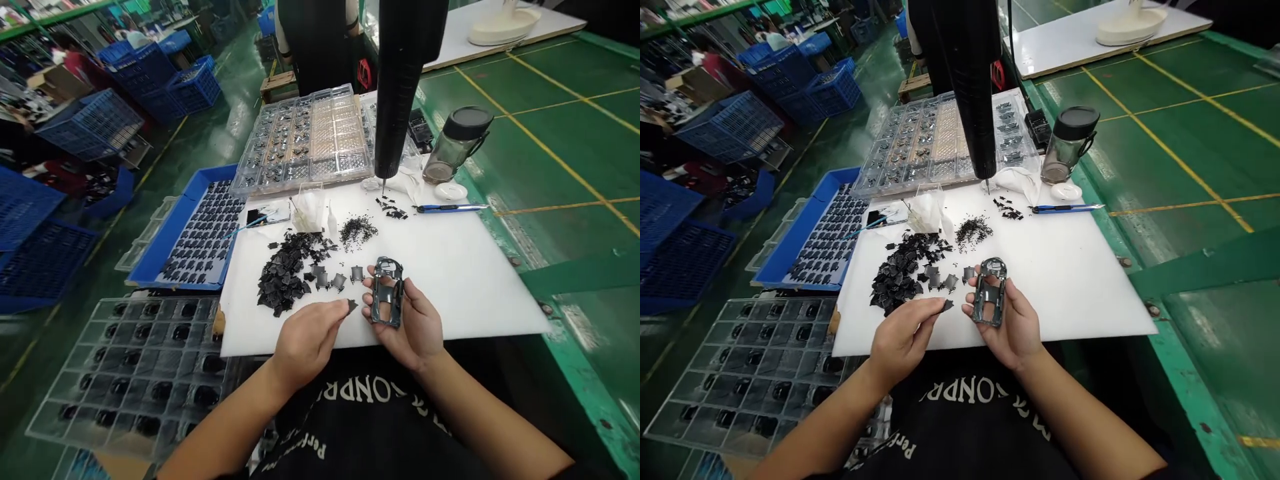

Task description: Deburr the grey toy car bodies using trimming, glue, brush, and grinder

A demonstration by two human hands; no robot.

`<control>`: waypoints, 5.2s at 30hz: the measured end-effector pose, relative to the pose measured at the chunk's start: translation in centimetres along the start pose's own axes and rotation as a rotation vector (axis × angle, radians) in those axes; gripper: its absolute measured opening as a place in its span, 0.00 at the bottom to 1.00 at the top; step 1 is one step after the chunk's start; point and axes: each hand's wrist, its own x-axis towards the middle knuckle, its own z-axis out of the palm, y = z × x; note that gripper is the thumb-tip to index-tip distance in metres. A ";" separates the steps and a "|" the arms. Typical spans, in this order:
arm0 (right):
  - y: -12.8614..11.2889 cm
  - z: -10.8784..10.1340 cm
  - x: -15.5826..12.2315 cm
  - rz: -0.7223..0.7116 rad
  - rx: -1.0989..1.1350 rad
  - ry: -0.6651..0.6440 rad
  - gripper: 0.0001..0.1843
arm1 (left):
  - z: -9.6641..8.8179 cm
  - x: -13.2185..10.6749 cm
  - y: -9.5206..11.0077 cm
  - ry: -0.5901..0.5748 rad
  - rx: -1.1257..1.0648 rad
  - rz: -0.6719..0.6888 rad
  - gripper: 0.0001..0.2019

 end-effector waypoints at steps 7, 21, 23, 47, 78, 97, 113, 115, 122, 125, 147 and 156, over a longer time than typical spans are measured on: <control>1.5 2.0 -0.5 0.075 0.033 0.000 0.24 | -0.4 2.1 3.1 0.011 0.197 0.273 0.10; 1.3 3.8 -2.1 0.239 0.212 -0.063 0.27 | -4.1 -0.5 2.2 0.235 0.039 -0.111 0.17; 1.3 4.2 -2.3 0.252 0.226 -0.073 0.26 | -4.0 -0.7 2.3 0.263 0.050 -0.136 0.14; 3.4 4.9 -2.8 0.106 0.027 -0.059 0.22 | -4.9 -2.3 2.6 0.300 -0.071 -0.197 0.11; 4.5 4.2 -3.3 0.154 -0.096 -0.024 0.20 | -3.7 3.2 5.1 -0.392 0.504 0.338 0.08; 5.3 3.8 -3.2 0.129 0.016 0.056 0.21 | -3.2 0.5 4.4 -0.363 0.362 0.292 0.19; 5.1 3.8 -3.7 0.062 -0.597 0.008 0.10 | -2.6 -1.1 2.6 -0.053 0.266 0.009 0.41; 5.1 3.9 -3.7 0.044 -0.683 0.021 0.07 | -2.5 -1.1 2.4 -0.091 0.194 -0.001 0.41; 5.0 4.2 -3.7 0.026 -0.792 0.057 0.06 | -2.0 -1.7 2.0 -0.117 0.138 0.026 0.44; 5.0 4.1 -3.8 0.034 -0.794 0.075 0.07 | -1.9 -1.9 1.8 -0.152 0.136 0.031 0.43; 4.8 3.9 -3.6 0.139 -0.803 0.129 0.09 | -1.4 -2.2 1.6 -0.081 0.065 0.046 0.48; 4.7 4.4 -3.5 0.127 -0.863 0.159 0.10 | -1.3 -2.4 1.6 -0.072 0.077 0.050 0.48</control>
